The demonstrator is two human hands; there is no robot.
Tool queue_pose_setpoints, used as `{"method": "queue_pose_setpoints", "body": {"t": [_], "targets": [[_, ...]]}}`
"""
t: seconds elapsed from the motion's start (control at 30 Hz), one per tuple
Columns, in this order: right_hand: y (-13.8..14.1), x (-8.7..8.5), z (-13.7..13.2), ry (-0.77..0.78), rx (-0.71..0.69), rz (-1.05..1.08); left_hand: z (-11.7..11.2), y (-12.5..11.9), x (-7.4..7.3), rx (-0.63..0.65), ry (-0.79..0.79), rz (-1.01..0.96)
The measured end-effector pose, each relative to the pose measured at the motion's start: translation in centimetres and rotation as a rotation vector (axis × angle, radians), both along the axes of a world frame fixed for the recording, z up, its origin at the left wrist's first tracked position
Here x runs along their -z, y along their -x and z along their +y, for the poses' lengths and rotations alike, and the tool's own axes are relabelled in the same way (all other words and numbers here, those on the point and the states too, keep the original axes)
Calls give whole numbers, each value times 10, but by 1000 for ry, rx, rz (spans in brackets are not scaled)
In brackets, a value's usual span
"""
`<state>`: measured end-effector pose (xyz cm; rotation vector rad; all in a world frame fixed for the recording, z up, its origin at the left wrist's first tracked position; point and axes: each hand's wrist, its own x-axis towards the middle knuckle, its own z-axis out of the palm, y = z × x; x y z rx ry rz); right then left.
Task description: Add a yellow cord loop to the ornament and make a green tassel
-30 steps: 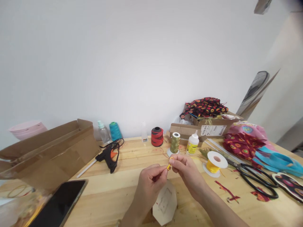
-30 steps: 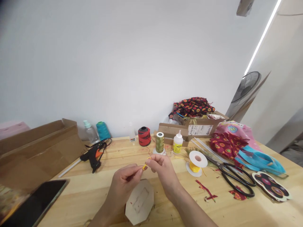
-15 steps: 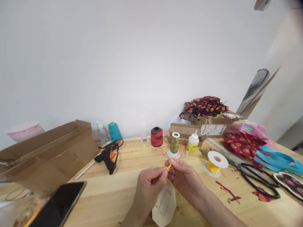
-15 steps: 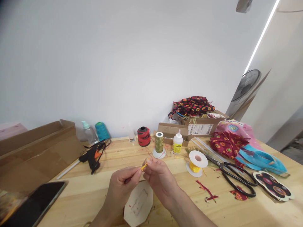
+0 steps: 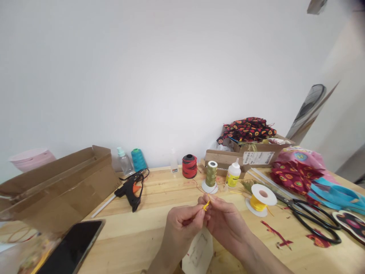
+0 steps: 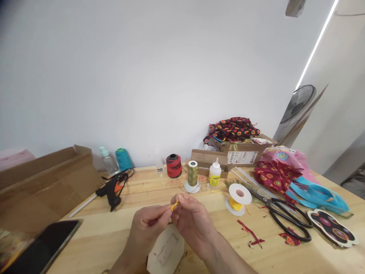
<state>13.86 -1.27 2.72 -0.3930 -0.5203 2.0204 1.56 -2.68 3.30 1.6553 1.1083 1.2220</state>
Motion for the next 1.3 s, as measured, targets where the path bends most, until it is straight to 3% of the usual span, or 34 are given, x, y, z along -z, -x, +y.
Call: {"method": "queue_pose_setpoints", "body": {"t": [0.23,0.5,0.6,0.77,0.93,1.17,1.3], "targets": [[1,-2,0,-198,75,-190,-1,4,2,-58,-1,49],[-5,-11,-1,-314,294,-644,-1,2,2,-61,-37,130],[-4,-8,0,-263,226,-510,-1,1,1,-45,-61,137],[-1,-3,-1,-30,-8,-113,0,1,4,-22,-55,119],[1,-5,-2,105,-36,9,0,2,7,1,-1,31],[3,-6,-4,112,-19,36,1,2,8,20,44,-30],[3,-6,-4,-42,27,-61,-2,1,5,-10,175,-166]]}}
